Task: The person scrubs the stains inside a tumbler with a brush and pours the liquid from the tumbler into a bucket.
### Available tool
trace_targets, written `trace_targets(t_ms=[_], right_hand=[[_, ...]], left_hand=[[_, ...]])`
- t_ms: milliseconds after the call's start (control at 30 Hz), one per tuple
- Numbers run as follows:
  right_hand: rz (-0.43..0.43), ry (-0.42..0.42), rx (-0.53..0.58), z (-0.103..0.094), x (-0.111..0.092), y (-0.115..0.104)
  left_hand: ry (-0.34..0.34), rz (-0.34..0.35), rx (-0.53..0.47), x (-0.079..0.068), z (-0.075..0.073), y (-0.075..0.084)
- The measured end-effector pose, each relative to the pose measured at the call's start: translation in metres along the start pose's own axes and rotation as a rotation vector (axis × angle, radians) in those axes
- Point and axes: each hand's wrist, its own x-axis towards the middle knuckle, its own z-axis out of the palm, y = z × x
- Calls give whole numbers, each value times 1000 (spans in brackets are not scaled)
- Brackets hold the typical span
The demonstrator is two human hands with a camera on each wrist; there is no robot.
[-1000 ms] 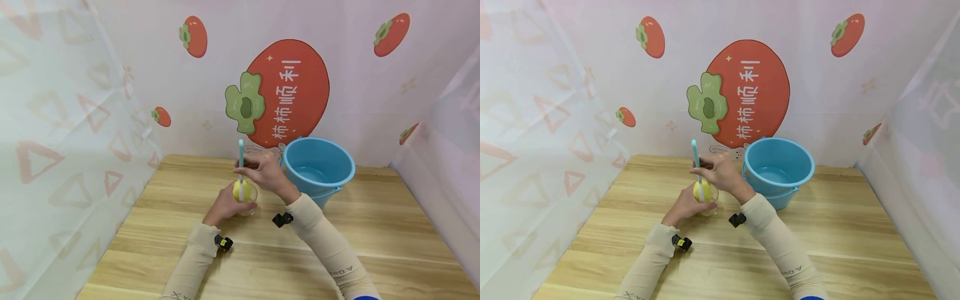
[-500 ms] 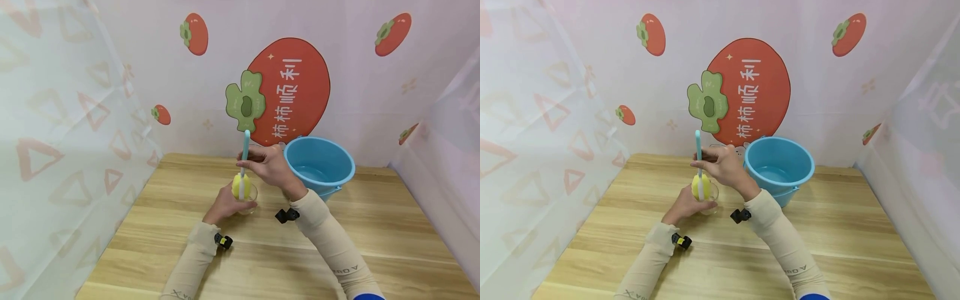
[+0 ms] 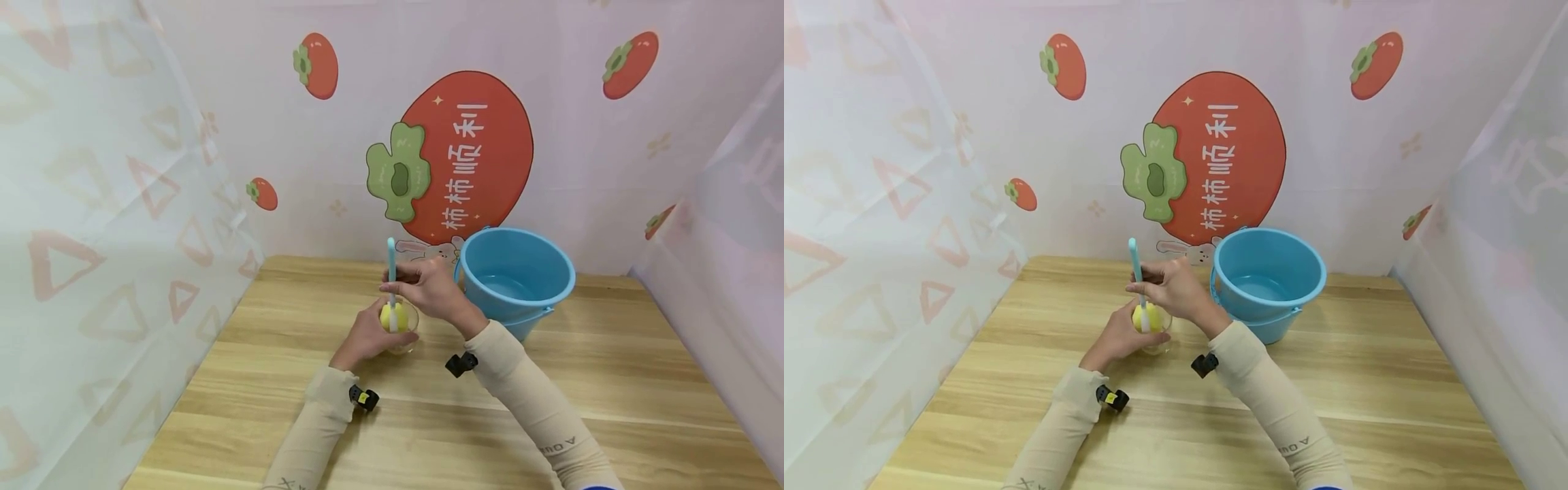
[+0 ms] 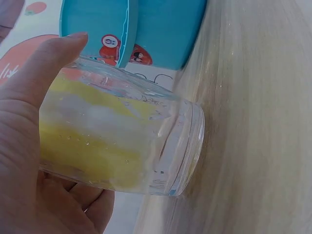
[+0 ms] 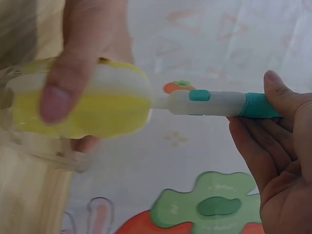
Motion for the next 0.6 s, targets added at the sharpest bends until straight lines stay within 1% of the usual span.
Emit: trace_targets(t_ms=[167,267,400,533,600], right_hand=[[-41,24,69,-16,12,-18],[-44,24,80,-21,16,-25],[-4,11,34,-15,11,-19],[70,-17,-16,-5,1,-9],[85,-31,-28,-3,-2,-7]], left_hand=[[4,39,16,1,-1,0],[5,52,10,2,-1,0],[4,52,11,3,-1,-1],[3,33,12,2,0,-1],[1,24,10,2,1,-2]])
